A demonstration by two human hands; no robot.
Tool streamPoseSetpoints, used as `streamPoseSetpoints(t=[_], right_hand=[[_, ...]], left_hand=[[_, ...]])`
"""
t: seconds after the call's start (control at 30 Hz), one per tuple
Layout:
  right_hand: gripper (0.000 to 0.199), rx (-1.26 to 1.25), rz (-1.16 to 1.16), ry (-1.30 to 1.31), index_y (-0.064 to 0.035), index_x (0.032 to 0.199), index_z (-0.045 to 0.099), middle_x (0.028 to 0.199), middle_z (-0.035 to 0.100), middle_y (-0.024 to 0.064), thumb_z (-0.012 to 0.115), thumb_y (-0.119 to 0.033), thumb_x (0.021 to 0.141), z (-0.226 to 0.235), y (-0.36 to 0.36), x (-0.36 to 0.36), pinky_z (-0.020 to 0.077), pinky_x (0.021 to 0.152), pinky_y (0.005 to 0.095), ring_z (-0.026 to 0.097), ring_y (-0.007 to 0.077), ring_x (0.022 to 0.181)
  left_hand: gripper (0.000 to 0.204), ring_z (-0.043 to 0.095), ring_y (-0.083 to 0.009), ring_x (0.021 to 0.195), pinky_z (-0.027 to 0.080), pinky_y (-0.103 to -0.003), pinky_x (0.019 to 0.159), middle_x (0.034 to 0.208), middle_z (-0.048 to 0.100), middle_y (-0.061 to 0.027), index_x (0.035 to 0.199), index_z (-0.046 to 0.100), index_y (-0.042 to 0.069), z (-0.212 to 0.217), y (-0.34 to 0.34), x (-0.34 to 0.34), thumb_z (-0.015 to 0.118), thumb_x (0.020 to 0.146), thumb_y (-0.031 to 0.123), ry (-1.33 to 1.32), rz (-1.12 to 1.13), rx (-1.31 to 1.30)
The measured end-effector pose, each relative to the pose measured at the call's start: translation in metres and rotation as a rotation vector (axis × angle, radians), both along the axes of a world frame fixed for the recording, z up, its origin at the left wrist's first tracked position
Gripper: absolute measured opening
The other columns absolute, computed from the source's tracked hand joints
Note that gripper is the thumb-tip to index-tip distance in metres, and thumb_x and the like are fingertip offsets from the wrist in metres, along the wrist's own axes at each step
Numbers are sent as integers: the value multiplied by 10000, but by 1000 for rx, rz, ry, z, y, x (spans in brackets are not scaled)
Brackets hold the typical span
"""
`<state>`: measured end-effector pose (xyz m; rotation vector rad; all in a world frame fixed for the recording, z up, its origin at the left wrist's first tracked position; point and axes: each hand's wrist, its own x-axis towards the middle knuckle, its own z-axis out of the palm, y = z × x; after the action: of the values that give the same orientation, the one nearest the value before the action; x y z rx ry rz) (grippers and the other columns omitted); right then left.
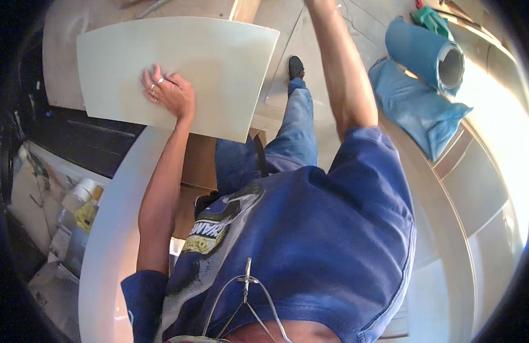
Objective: The person sands the surface and edges of a wooden panel using a sanding block, moves the panel around, and subsequently applies liquid from a bottle onto one of the edges.
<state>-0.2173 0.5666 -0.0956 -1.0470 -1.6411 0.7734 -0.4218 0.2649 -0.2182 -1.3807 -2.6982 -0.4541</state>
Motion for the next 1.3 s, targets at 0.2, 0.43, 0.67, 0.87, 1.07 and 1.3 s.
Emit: streamPoseSetpoints(t=[0.2, 0.43, 0.67, 0.87, 1.07, 1.3], right_hand=[[632, -271, -328, -40, -116, 1386, 635, 1440, 535, 261, 783, -372, 828, -70, -276, 63, 409, 1115, 482, 499, 401, 1350], [659, -346, -401, -178, -222, 1362, 672, 1538, 448, 174, 829, -389, 744, -88, -441, 5, 330, 1113, 578, 357, 470, 1425], [617, -341, -405, -227, -265, 1334, 696, 1509, 492, 158, 809, -453, 757, -98, -445, -11, 314, 1105, 566, 365, 463, 1419], [604, -201, -447, -165, -218, 1378, 649, 1458, 534, 173, 729, -480, 840, -102, -190, 17, 372, 1093, 539, 463, 395, 1351], [606, -357, -410, -205, -293, 1351, 680, 1415, 555, 132, 774, -444, 772, -109, -356, -4, 335, 1093, 619, 396, 470, 1398], [538, -277, -548, -209, -291, 1301, 710, 1355, 595, 131, 764, -474, 799, -111, -290, 4, 364, 1056, 585, 431, 452, 1365]], left_hand=[[487, 287, -414, 1498, 162, -681, 1192, 1557, 379, -179, 1414, 479, 106, -3, -5, 2, 521, 930, 129, -25, -390, 51], [458, 386, -293, 1465, 182, -661, 1201, 1540, 453, -87, 1410, 502, 160, 13, 75, 27, 562, 956, 166, -172, -1033, 57], [146, 573, -335, 1056, 454, -496, 953, 1069, 630, -101, 965, 677, 71, 2, 122, 20, 562, 911, 141, -82, -1006, 135], [172, 579, -375, 997, 459, -483, 917, 990, 629, -175, 972, 661, 8, 2, 129, 35, 530, 931, 111, -58, -1112, 121], [131, 573, -376, 990, 457, -497, 916, 982, 617, -176, 963, 635, 12, 1, 128, 28, 544, 932, 100, -81, -1087, 128], [129, 563, -383, 990, 450, -505, 910, 1000, 611, -186, 952, 619, 10, 3, 127, 35, 536, 940, 108, -70, -1065, 120]])
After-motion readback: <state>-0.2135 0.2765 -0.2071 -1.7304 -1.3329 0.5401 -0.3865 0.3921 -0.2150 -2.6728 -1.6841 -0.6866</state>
